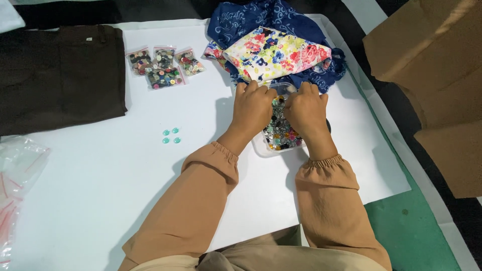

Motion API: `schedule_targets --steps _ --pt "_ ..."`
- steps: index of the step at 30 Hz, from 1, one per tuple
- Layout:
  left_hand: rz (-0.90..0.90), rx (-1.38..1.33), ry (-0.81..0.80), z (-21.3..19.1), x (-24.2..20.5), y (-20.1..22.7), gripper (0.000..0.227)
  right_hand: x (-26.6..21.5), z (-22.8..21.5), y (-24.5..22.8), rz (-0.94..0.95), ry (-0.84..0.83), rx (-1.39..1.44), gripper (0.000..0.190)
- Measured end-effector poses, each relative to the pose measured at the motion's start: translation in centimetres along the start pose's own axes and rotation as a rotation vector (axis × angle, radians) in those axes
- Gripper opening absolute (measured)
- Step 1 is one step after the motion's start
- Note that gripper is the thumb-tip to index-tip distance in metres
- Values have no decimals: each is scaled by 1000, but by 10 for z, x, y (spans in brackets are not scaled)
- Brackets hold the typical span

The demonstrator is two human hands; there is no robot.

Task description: Sorting small colorful buttons from a tray and placing them into small plastic bags.

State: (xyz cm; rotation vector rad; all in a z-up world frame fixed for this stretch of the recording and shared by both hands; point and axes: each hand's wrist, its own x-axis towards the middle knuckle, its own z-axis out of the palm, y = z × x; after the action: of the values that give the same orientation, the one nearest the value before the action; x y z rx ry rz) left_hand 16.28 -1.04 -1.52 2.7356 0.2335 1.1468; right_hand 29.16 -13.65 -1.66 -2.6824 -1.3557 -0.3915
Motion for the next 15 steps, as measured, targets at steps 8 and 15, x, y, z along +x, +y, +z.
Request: schedule_targets --steps 8,15 --pt "42 -70 72 -39 -32 -10 27 -7 -21 -22 -118 178 151 15" --pt "-67 -66 102 -127 -94 -54 27 -10 -43 -72 -389 718 304 30"
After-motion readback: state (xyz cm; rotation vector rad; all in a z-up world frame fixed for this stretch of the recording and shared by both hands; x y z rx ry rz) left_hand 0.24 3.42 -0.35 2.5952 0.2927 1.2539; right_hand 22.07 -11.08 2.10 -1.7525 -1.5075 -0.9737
